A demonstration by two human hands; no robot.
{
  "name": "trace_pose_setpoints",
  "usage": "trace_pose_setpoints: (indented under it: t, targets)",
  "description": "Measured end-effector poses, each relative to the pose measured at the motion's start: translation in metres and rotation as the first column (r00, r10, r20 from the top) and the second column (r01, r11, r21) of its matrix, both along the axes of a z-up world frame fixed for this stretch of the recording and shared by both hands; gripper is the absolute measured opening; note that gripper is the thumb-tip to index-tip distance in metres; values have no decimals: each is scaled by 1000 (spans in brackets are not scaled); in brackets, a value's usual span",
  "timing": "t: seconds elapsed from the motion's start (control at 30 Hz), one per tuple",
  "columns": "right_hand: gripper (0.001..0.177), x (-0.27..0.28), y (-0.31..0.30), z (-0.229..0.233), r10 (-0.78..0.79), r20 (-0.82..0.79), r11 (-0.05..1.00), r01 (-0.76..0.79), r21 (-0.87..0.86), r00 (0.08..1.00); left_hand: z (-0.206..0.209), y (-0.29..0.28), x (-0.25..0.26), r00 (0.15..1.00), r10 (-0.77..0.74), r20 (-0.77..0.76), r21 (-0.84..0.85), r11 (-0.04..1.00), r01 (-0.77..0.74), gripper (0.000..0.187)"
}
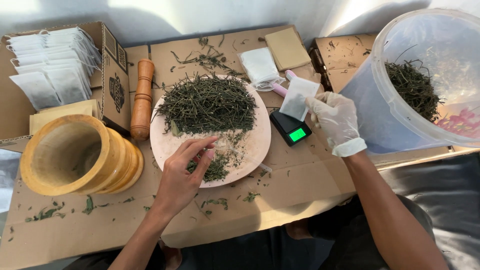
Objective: The person scoops dried tea leaves from a plate into small white tea bags using a spoon. After filling each bag, they place it into a cardboard box. The person repeats this process multiple times.
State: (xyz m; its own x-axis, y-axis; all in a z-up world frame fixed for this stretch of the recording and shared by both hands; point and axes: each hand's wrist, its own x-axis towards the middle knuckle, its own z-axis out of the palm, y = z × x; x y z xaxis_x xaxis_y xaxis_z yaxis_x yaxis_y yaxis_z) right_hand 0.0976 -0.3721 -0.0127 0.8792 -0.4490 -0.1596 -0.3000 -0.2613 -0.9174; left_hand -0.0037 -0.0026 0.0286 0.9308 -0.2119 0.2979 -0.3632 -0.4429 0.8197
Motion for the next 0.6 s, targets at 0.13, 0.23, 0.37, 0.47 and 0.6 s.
trace_pose_setpoints:
  t: [0.13,0.23,0.37,0.47,0.6]
  targets:
    - [14,-27,38,42,135,126,990,-139,18,983,-9,1,-1,1000,-1,-5,13,1000,1,35]
    - [8,-47,75,53,235,278,968,-251,24,931,-9,-3,-1,1000,-12,-5,-1,1000,12,37]
    - [10,-69,119,55,466,336,827,-538,162,818,1,-7,-1,997,-23,-78,-128,992,13,70]
    - [13,-77,144,49,579,244,777,-617,125,778,-14,-2,1,998,-38,-58,-160,987,28,58]
    - [23,-80,139,85,595,52,800,-597,57,802,-18,4,5,996,-1,-88,-223,975,-19,40]
